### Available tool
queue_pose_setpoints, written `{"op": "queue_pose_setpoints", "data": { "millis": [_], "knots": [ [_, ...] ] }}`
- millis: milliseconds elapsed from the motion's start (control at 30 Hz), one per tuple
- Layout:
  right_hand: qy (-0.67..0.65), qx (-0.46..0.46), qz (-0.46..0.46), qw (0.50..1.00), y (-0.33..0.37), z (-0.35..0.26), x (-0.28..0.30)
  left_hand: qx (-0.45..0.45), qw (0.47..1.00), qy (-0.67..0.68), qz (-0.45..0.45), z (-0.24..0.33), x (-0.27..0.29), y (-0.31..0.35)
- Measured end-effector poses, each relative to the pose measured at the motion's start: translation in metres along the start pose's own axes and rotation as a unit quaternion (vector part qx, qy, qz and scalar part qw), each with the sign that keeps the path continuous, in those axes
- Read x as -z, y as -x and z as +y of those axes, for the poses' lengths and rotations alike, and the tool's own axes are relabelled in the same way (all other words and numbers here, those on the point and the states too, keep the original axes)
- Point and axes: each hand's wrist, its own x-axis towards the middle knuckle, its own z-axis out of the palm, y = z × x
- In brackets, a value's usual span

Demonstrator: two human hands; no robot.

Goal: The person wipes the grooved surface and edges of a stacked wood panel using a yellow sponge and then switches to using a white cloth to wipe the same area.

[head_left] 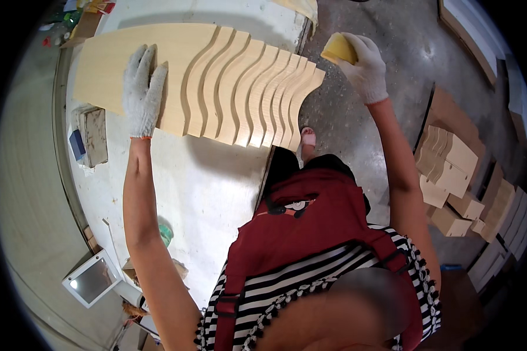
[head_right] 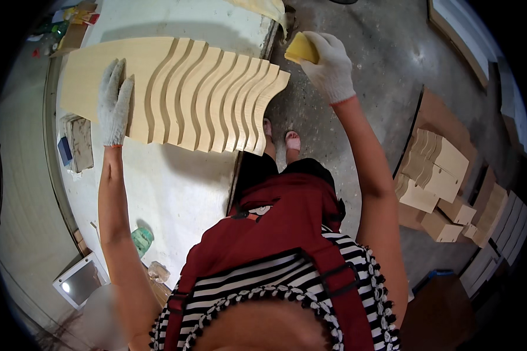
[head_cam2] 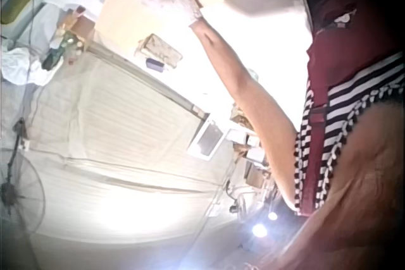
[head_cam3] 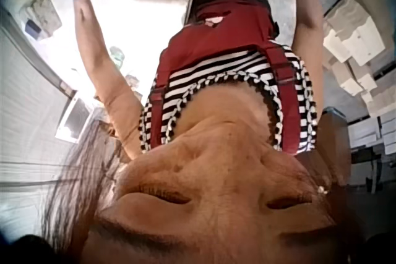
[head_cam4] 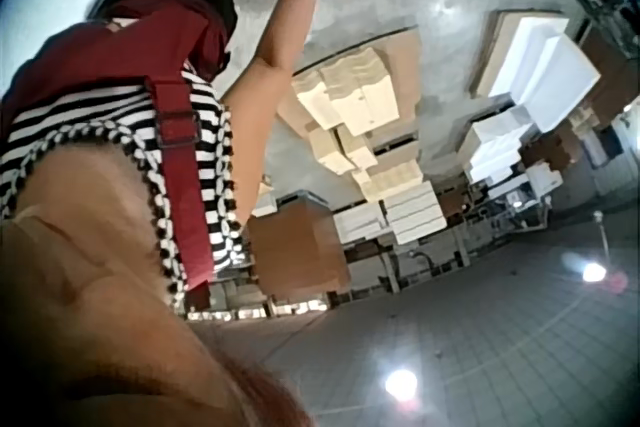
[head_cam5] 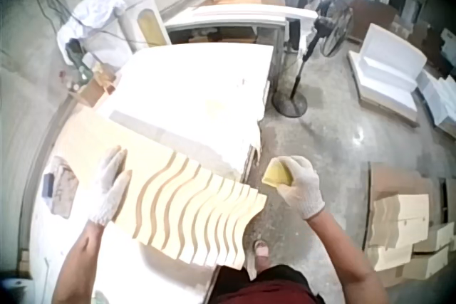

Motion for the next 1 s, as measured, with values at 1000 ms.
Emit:
{"op": "queue_pose_setpoints", "data": {
  "millis": [1000],
  "knots": [
    [-0.225, -0.051, -0.075, 0.97, 0.022, -0.021, 0.014, 0.009, 0.999, 0.041, 0.011, 0.002, -0.004, 0.0]
  ]
}}
